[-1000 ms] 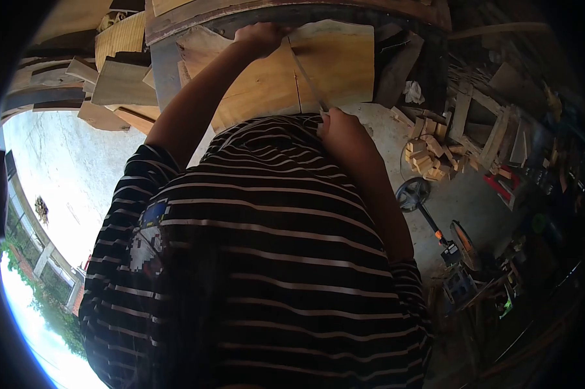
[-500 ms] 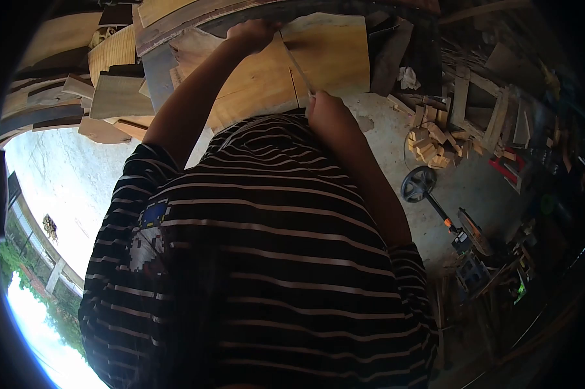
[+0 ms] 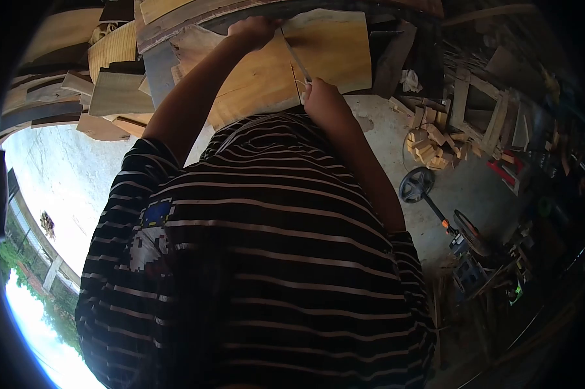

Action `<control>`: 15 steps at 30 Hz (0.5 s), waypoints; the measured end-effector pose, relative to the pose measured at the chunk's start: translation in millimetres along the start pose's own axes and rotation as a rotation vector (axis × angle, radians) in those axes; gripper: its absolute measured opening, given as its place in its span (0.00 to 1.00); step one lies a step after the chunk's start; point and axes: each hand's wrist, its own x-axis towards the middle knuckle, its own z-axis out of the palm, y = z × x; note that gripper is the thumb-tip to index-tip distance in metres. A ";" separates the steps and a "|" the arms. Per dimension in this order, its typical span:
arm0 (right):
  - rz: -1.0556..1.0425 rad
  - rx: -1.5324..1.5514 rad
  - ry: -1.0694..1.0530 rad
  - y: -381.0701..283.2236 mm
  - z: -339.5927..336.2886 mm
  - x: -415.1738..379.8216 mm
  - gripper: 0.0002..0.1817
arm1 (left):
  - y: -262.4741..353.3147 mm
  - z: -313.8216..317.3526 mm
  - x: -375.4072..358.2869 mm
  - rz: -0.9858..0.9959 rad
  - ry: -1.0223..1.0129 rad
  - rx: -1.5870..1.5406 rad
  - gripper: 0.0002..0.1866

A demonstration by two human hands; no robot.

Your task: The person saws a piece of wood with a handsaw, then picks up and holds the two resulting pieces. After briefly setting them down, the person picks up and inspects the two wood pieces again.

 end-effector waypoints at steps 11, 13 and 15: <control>0.002 -0.045 -0.003 7.5 5.3 3.6 0.17 | 4.4 -1.7 -0.4 0.004 0.036 0.014 0.27; -0.042 -0.040 -0.002 0.4 -1.1 0.6 0.17 | 1.0 -2.8 1.6 0.019 0.038 0.002 0.26; 0.057 -0.024 -0.126 2.3 -21.2 -27.3 0.17 | -2.4 -1.3 1.7 0.008 0.039 -0.002 0.26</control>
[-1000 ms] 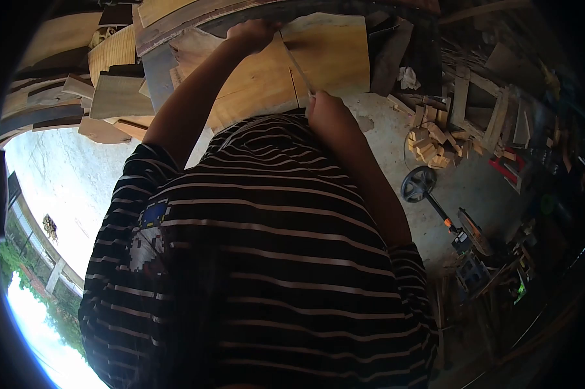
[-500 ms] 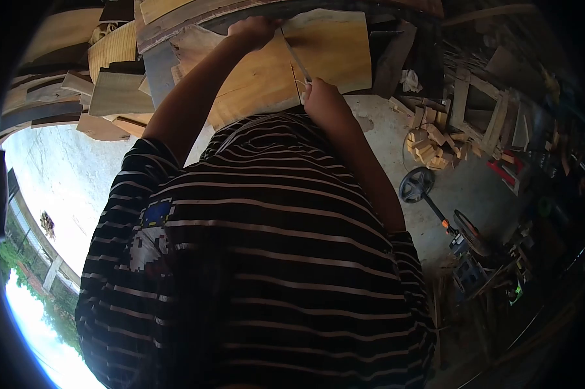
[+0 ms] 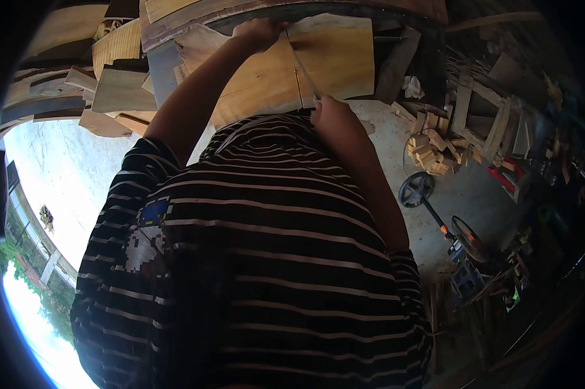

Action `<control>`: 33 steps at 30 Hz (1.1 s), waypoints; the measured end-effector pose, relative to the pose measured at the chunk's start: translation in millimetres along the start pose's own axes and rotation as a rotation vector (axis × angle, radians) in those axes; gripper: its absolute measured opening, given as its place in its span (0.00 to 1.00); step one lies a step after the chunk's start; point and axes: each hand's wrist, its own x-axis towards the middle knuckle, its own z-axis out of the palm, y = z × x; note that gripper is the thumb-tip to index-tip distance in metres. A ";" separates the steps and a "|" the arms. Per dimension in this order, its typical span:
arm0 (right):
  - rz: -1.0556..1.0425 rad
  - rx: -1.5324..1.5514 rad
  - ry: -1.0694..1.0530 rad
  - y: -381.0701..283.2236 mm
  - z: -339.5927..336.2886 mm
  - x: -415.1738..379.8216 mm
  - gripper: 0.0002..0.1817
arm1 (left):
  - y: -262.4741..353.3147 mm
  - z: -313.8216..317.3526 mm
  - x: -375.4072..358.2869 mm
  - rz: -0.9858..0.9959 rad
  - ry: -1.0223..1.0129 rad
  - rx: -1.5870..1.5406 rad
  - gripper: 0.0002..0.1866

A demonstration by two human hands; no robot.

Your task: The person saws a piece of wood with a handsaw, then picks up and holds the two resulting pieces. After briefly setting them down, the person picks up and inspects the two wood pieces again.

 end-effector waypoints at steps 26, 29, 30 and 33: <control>0.016 -0.089 -0.018 -2.4 -12.0 -11.1 0.16 | -3.4 0.4 -10.6 -0.001 0.027 0.003 0.27; -0.015 -0.085 0.027 -7.7 4.6 7.1 0.16 | -4.5 -1.4 -11.3 0.008 0.030 0.002 0.26; -0.077 -0.092 0.072 -12.6 7.2 18.6 0.16 | -2.9 -5.0 -13.0 0.009 0.028 0.004 0.26; -0.094 -0.083 0.088 -21.9 2.4 29.9 0.16 | 3.4 -7.7 -29.8 0.028 0.066 -0.002 0.25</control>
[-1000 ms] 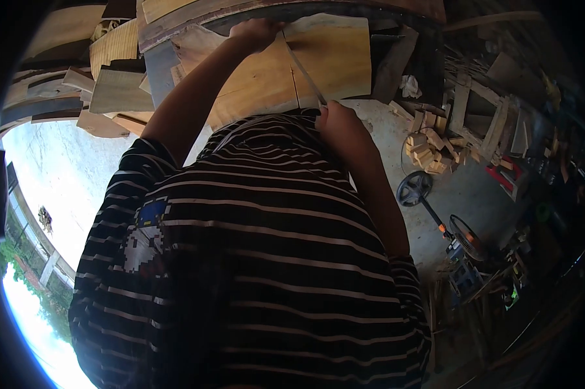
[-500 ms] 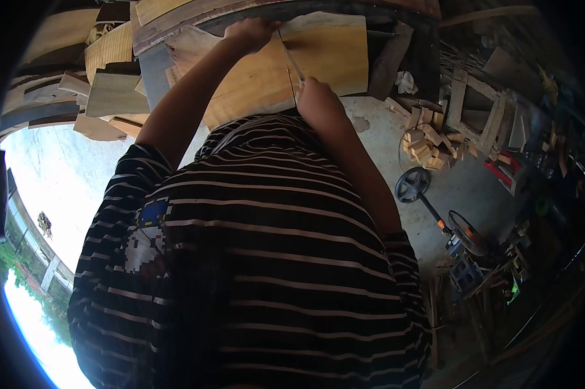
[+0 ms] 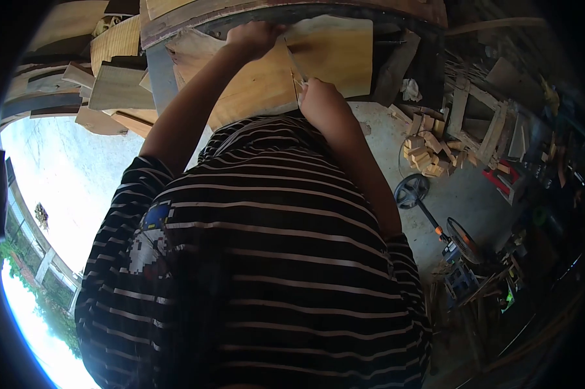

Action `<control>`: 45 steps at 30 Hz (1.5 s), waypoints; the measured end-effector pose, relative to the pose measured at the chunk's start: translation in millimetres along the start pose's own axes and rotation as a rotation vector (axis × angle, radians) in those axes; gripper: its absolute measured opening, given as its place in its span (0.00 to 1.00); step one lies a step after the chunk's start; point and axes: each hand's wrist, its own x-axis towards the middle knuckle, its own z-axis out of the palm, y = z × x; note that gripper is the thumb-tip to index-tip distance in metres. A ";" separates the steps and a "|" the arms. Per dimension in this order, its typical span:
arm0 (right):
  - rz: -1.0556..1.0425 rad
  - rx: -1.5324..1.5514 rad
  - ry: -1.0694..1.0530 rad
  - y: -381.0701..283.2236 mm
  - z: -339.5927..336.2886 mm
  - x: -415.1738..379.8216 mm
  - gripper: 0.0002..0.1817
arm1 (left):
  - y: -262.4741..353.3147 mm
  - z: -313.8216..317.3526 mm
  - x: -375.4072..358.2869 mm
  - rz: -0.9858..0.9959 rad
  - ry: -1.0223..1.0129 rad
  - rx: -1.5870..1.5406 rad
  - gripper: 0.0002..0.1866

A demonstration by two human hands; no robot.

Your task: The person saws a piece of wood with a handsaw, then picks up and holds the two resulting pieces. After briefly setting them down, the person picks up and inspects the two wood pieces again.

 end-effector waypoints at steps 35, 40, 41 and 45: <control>0.071 -0.045 -0.080 -4.4 -39.2 -79.9 0.16 | 2.7 -9.9 -21.3 -0.051 0.057 -0.007 0.25; 0.058 -0.026 -0.001 4.2 -11.4 -21.8 0.17 | 10.5 -11.3 -18.8 -0.030 0.063 0.003 0.25; 0.056 -0.028 -0.001 4.7 -7.8 -19.1 0.17 | 10.9 -10.6 -19.0 -0.037 0.093 0.014 0.26; 0.017 -0.068 0.015 0.1 -7.6 -28.3 0.17 | 13.0 -4.7 -15.1 -0.029 0.107 0.020 0.25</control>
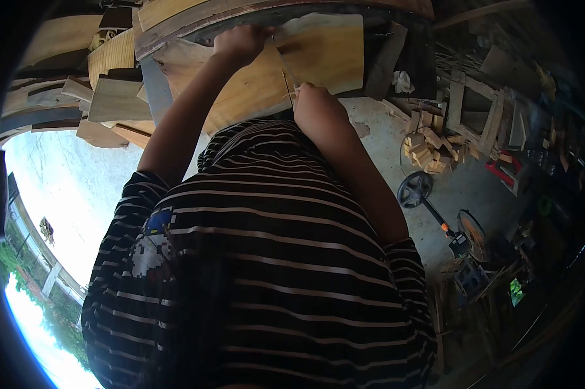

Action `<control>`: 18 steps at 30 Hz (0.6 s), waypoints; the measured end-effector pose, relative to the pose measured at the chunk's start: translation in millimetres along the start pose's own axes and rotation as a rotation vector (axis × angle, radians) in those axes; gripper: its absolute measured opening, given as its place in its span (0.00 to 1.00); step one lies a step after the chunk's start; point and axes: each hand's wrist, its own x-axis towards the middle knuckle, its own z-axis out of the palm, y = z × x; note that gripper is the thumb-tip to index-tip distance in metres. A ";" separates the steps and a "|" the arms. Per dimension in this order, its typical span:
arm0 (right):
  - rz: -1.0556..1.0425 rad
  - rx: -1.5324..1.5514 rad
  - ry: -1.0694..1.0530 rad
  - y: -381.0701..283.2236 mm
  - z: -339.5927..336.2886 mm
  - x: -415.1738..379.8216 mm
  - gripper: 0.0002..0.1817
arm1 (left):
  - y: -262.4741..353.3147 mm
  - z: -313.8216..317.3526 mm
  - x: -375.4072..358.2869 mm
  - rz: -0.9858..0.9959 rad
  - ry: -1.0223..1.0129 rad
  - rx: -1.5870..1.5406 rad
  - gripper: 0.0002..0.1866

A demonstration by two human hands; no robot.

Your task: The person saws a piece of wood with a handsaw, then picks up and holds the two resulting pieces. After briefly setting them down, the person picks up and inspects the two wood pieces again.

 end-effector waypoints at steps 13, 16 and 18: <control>0.115 0.128 0.022 11.1 24.1 1.3 0.17 | 5.9 18.0 17.6 0.115 -0.067 -0.002 0.24; 0.122 0.105 -0.056 2.9 2.0 -25.6 0.17 | 1.3 17.2 25.7 0.110 -0.081 -0.020 0.24; 0.132 0.101 -0.055 1.7 1.2 -27.9 0.17 | 2.5 15.6 28.0 0.092 -0.104 -0.003 0.24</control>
